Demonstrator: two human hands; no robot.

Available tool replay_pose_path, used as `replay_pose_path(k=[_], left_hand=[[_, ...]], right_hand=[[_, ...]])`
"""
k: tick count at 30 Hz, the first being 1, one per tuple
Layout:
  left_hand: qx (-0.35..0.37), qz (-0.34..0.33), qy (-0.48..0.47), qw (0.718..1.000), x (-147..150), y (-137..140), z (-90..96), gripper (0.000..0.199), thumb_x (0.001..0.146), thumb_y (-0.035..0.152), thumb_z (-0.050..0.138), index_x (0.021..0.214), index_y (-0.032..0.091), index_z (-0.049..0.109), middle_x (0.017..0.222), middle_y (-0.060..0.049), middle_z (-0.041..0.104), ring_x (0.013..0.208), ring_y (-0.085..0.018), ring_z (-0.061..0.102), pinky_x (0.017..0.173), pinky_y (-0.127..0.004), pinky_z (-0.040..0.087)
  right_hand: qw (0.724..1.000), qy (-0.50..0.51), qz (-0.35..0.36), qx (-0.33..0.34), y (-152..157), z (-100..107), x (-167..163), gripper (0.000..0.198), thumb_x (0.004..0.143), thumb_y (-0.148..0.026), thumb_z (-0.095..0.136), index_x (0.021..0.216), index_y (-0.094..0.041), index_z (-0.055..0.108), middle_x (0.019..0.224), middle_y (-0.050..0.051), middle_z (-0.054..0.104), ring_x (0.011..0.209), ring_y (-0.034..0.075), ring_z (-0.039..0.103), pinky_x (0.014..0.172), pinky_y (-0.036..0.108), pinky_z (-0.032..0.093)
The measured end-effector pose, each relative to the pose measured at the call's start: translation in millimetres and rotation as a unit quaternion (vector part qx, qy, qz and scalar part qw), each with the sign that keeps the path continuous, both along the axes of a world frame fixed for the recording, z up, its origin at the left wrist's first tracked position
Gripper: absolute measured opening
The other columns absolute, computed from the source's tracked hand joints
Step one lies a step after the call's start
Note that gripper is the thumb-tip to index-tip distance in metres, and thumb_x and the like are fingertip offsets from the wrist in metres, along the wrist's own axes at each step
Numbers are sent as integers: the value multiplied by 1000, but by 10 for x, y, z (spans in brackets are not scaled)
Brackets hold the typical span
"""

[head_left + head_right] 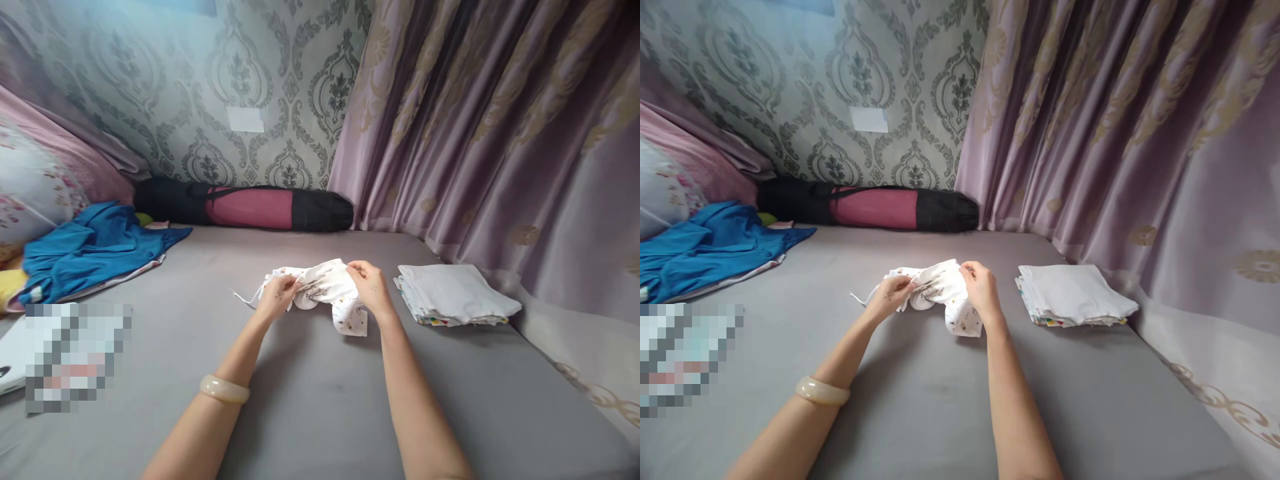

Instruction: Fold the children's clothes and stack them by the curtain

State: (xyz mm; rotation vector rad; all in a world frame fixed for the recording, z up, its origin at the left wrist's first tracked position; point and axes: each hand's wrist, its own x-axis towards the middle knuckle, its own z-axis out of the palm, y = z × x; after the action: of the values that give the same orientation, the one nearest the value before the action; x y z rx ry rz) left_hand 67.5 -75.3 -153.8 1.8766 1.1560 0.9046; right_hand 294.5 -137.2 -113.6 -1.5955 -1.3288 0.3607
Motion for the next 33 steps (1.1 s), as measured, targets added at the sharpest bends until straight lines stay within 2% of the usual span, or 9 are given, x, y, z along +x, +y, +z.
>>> replay_pose_path(k=[5,8,13,18,21,24,25,29,33], left_hand=[[-104,13,-148,983,-278,-78,193,40,66,55,65,75,15,65,65,-1,60,63,-16,53,61,-26,40],[-94,65,-184,976,-418,-75,342,45,62,57,67,77,15,63,69,-2,62,66,-16,55,64,-26,42],[68,151,-185,969,-529,-107,744,36,80,50,52,92,17,60,68,2,56,58,-12,49,54,-23,36],[340,150,-25,928,-717,-261,1413,29,91,40,46,101,20,63,83,-2,63,73,-15,55,69,-25,44],[399,126,58,906,-858,-224,1700,24,90,37,50,95,20,64,89,-4,66,77,-16,58,74,-27,46],[385,18,151,910,-936,-103,1779,19,87,34,54,82,20,65,80,-3,65,74,-16,58,72,-27,46],[392,23,150,907,-940,-71,1772,19,88,33,53,81,21,66,80,-3,65,76,-16,58,73,-27,46],[459,181,58,868,-863,-20,1689,20,89,35,54,86,24,70,107,-6,63,105,-22,53,92,-37,44],[447,150,102,876,-766,44,1605,16,82,39,65,78,26,73,124,-4,56,121,-28,42,102,-47,37]], right_hand=[[998,-23,45,-22,-141,94,45,30,82,-39,59,97,-17,72,90,7,74,84,20,66,77,30,47],[992,-95,69,-39,-265,249,-12,24,86,-34,54,95,-22,73,93,4,75,87,20,67,81,30,46],[981,-185,51,-8,-355,601,-158,22,90,-33,52,94,-27,73,92,2,75,88,21,66,78,29,45],[968,-186,-37,165,-376,1049,-231,28,94,-39,48,98,-22,69,87,5,72,79,20,64,73,29,44],[944,-213,-86,239,-362,1190,-229,36,98,-43,39,102,-21,67,94,7,71,87,21,62,78,31,44],[935,-297,-36,188,-317,1202,-197,37,99,-43,39,93,-22,68,90,6,70,87,21,61,77,32,42],[931,-311,-34,189,-301,1195,-186,37,99,-42,39,91,-22,68,91,7,69,88,22,60,79,33,42],[906,-322,-78,264,-235,1161,-179,34,100,-36,38,95,-21,68,105,8,68,99,22,57,89,36,40],[901,-367,-21,229,-141,1115,-184,30,98,-30,43,87,-22,69,107,6,69,101,21,58,92,36,39]])
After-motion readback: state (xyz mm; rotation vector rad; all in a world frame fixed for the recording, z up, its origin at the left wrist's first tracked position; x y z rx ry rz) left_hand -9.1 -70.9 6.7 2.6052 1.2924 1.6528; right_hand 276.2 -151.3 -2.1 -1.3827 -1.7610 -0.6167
